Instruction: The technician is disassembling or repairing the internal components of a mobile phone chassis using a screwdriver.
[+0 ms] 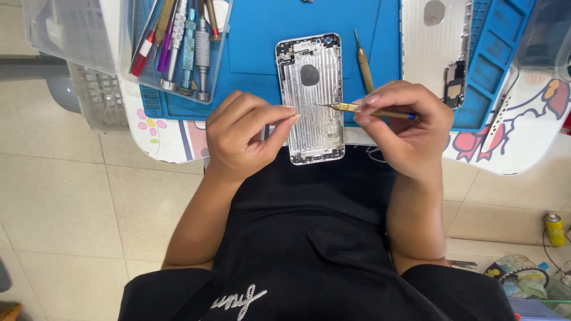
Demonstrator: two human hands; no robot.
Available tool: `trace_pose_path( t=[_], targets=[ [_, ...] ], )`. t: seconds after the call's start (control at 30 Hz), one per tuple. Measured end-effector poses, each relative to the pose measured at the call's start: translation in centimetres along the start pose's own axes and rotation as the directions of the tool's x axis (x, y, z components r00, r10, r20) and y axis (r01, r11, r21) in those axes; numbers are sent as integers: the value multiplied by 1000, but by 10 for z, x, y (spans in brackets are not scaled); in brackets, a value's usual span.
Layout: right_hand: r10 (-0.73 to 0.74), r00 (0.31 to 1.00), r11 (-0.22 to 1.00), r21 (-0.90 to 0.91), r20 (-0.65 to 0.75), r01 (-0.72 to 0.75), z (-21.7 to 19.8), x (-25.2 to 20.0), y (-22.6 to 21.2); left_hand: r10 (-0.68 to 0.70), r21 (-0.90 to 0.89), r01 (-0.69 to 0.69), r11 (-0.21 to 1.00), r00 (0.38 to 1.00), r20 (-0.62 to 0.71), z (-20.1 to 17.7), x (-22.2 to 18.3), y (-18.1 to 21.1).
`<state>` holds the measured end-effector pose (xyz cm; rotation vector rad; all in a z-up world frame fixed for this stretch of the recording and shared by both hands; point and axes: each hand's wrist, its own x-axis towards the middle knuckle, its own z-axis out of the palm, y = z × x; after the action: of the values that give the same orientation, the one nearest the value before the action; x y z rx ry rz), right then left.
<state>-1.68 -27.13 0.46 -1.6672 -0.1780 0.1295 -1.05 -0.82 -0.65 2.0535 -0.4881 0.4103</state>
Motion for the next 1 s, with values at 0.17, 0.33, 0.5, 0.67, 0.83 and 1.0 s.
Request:
trace_pose_path(
  t=[0.17, 0.33, 0.5, 0.67, 0.83, 1.0],
  targets=[
    [-281, 933, 960, -74, -223, 271, 8, -7, 20, -23, -30, 22, 999, 1000, -12, 0, 1, 3],
    [-411, 857, 912, -150, -311, 382, 14, -9, 26, -33, -21, 33, 999, 999, -20, -2, 1, 6],
    [-460, 829, 888, -199, -318, 416, 9, -8, 22, -65, -10, 65, 998, 998, -15, 3, 8, 9],
    [-477, 825, 879, -151, -302, 453, 7, -8, 24, -54, 74, 56, 996, 998, -19, 15, 37, 26],
    [-477, 819, 878, -132, -320, 460, 6, -10, 27, 12, 187, -12, 982, 1000, 0, 29, 74, 27],
    [-464, 818, 885, -130, -340, 448, 5, -9, 26, 94, 274, -97, 957, 995, 24, 44, 103, 21]
  ],
)
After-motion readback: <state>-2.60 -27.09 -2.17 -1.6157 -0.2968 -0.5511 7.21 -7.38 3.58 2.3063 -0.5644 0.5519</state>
